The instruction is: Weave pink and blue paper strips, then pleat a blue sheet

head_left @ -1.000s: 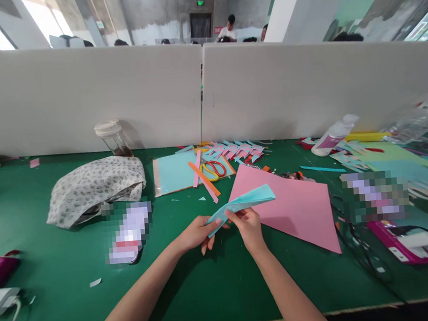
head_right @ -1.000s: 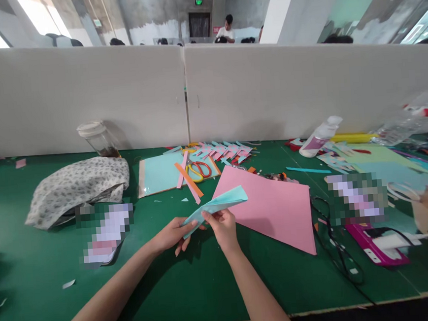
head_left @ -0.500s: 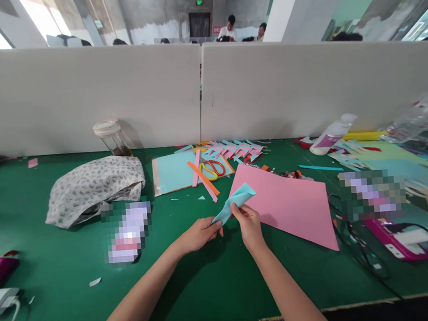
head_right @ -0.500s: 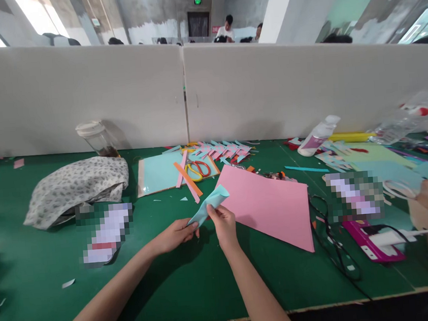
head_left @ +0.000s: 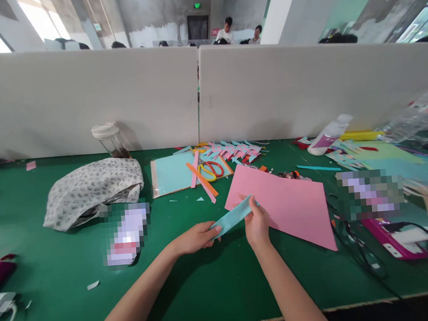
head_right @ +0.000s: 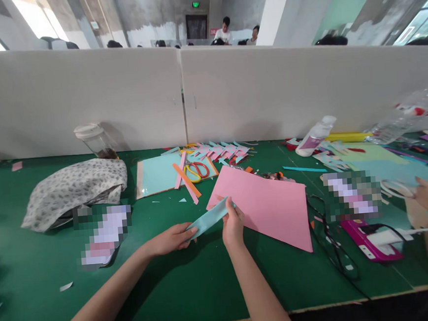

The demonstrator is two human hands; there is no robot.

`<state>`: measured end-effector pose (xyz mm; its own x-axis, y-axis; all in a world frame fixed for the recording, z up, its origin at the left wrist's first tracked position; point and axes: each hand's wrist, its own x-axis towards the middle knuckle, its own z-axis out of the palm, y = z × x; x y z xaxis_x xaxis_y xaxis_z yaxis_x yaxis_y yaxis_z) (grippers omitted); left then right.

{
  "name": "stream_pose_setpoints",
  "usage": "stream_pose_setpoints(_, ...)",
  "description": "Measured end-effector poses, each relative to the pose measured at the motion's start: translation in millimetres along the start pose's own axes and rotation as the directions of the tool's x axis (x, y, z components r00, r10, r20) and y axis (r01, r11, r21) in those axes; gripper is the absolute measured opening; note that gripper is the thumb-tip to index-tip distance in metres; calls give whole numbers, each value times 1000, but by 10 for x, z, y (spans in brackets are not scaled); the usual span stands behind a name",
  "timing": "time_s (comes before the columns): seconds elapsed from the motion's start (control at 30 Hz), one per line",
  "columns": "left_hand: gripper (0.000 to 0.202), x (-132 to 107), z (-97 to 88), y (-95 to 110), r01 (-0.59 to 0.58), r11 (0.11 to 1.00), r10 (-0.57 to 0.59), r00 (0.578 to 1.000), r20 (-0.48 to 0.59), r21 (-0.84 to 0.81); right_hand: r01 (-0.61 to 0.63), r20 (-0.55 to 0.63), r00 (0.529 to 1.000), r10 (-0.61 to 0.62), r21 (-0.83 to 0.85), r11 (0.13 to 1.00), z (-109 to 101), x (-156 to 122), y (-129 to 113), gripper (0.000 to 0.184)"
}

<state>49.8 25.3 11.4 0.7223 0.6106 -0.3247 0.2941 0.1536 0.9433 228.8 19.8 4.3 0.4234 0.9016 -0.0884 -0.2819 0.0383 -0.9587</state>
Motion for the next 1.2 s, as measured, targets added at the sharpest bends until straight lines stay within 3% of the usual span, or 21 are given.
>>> stream_pose_setpoints(0.17,49,3,-52,-8,16,999,-13,998,-65,42,40,42,998,-37,-71,997,-30,27,-44,58)
stream_pose_setpoints(0.33,50,10,-124,8,35,997,-19,978,-208,76,104,264,964,-46,-211,972,16,-65,-36,29)
stream_pose_setpoints(0.53,54,6,-99,15,76,967,19,931,-365,244,174,297,951,-82,-296,939,70,-133,52,18)
stream_pose_setpoints(0.67,45,-22,-78,49,109,904,97,890,-446,414,186,336,939,-75,-312,932,75,-133,64,17)
stream_pose_setpoints(0.9,36,-15,-37,78,166,805,146,876,-460,570,142,247,966,-74,-269,953,77,-116,39,24)
stream_pose_setpoints(1.2,41,-17,-4,101,111,800,156,910,-383,590,87,65,995,-79,-141,986,-17,1,65,37)
